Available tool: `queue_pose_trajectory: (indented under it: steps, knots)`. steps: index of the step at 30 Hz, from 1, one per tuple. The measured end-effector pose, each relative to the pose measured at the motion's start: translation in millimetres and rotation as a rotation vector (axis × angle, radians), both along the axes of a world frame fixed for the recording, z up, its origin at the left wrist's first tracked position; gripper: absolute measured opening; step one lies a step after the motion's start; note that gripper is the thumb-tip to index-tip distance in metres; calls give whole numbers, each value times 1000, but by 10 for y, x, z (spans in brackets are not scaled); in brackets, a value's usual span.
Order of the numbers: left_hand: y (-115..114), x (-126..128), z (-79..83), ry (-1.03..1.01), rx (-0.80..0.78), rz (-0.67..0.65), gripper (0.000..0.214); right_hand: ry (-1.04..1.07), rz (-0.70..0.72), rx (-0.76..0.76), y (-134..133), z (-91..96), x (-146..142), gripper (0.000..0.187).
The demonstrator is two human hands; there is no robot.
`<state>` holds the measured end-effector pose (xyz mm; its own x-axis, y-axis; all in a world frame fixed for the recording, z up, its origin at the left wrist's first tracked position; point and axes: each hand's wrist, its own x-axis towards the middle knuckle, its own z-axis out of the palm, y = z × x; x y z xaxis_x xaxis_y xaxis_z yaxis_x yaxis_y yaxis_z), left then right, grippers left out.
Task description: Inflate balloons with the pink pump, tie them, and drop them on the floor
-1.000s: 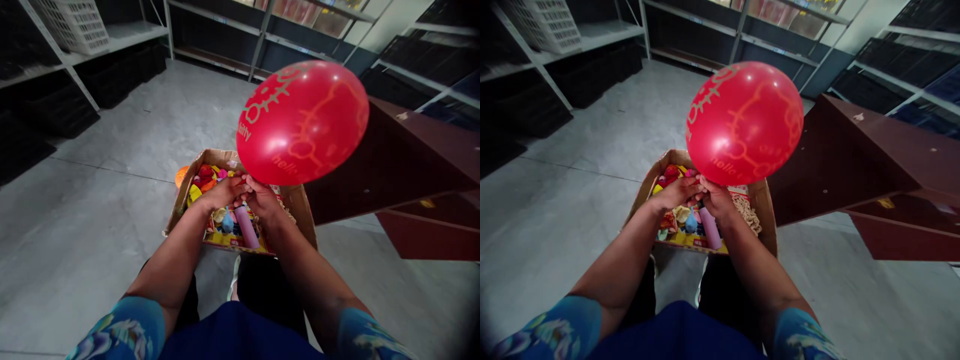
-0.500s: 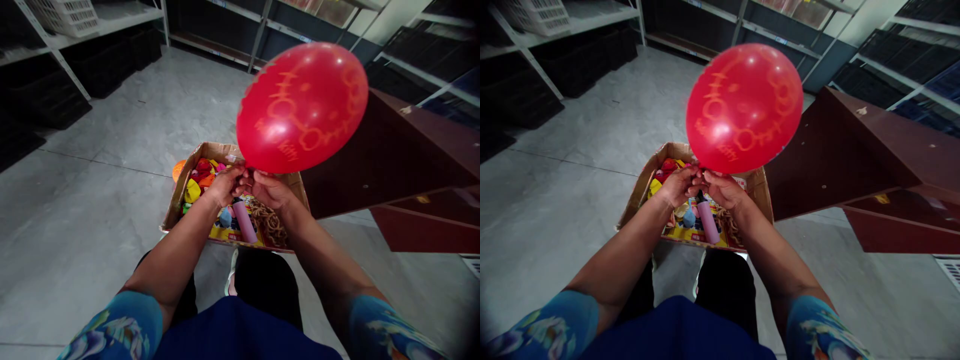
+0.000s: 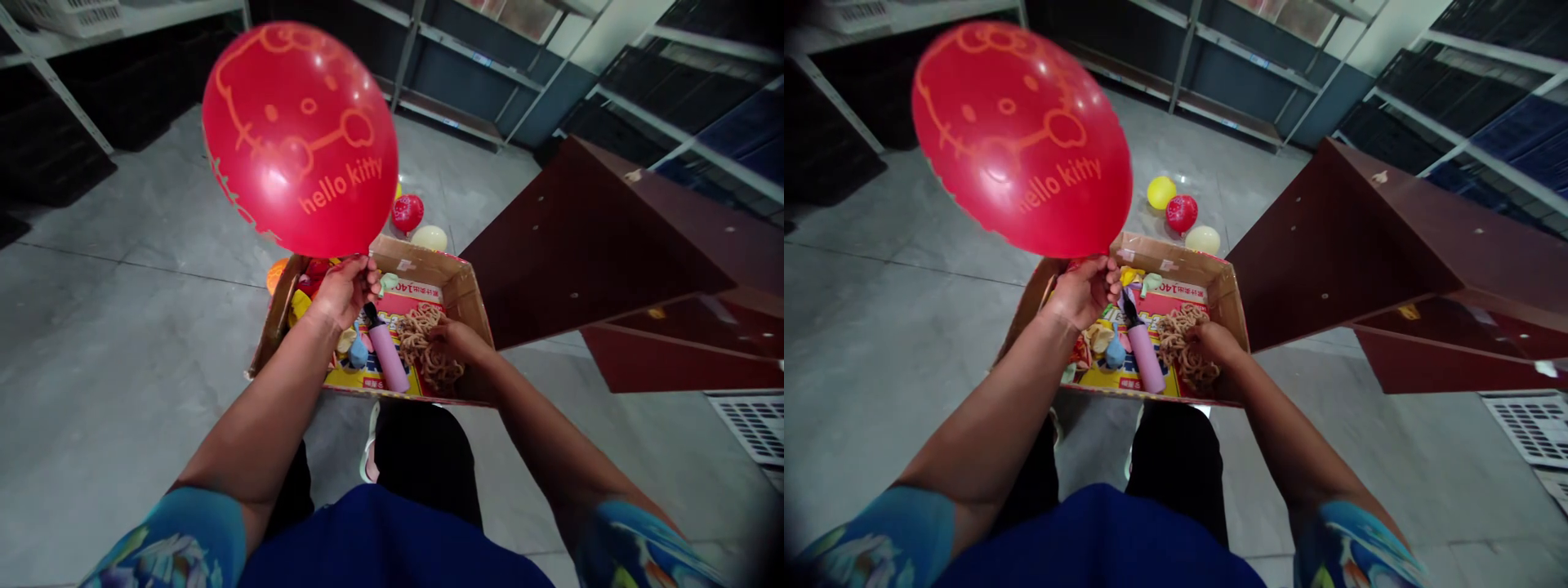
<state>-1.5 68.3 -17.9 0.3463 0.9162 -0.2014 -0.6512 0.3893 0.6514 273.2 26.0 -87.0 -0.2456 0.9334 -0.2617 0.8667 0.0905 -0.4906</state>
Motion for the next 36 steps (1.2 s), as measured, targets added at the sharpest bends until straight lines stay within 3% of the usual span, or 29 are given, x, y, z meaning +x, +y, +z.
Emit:
queue_pose_trajectory:
  steps: [4, 9, 13, 17, 23, 30, 36]
  knots:
    - [4, -12, 27, -17, -30, -1, 13, 90, -1, 57, -17, 31, 49, 4]
    - [2, -7, 17, -9, -54, 3, 14, 227, -143, 91, 17, 358, 51, 23]
    - [0, 23, -19, 5, -57, 4, 15, 536, -262, -59, 24, 688, -185, 27]
    - [-14, 46, -26, 19, -56, -8, 16, 700, -208, -79, 66, 889, -537, 24]
    - [-54, 86, -44, 12, -41, -146, 13, 836, -140, -69, 175, 1009, -906, 19]
    - [-48, 101, -76, 57, -60, -140, 17, 928, -272, 61, 268, 1072, -1029, 18]
    - [-47, 109, -113, 208, 71, -126, 19, 879, -380, 163, 286, 1050, -1025, 16]
